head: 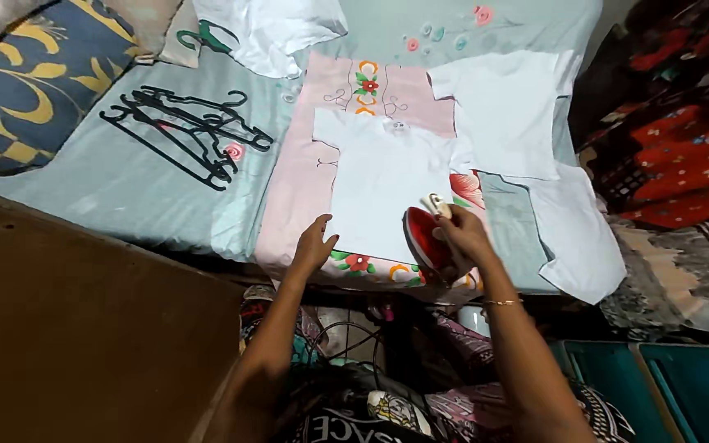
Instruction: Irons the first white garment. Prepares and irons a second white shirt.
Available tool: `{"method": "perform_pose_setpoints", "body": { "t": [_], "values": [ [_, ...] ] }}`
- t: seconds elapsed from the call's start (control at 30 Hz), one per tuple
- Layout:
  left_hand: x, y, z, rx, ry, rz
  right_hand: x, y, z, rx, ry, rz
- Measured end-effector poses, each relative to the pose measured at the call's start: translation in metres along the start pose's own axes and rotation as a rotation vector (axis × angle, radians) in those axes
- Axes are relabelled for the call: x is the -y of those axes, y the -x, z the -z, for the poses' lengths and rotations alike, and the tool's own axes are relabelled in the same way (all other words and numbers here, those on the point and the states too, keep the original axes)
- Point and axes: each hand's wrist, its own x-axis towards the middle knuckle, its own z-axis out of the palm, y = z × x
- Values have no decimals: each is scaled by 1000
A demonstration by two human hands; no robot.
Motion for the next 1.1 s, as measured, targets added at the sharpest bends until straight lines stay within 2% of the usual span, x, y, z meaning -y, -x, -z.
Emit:
{"method": "perform_pose_setpoints", "body": {
  "t": [0.1, 0.2, 0.3, 0.43, 0.6, 0.7, 0.8, 0.93, 1.1],
  "values": [
    [-2, -1, 3, 24, -2, 24, 7, -31, -41, -116, 14, -71],
    [-1, -1, 3, 37, 0, 27, 6, -66, -46, -237, -33, -108],
    [0, -1, 1, 20, 6, 18, 11, -93, -38, -209, -47, -124],
    [1, 0, 0, 8, 26, 7, 4, -72, -27, -146, -1, -50],
    [7, 0, -2, 9, 12, -22, -30, -68, -5, -275, 56, -171],
    [8, 0, -2, 7, 26, -27, -40, -49, 1, -257, 13, -173],
    [12, 0, -4, 1, 45, -39, -55, -23, 1, -160, -13, -71],
    [16, 2, -5, -19, 53, -73, -75, -6, 1, -45, -6, 184],
    [14, 16, 5, -40, 116, -88, -57, -7, -14, 92, -49, 371]
  ]
}}
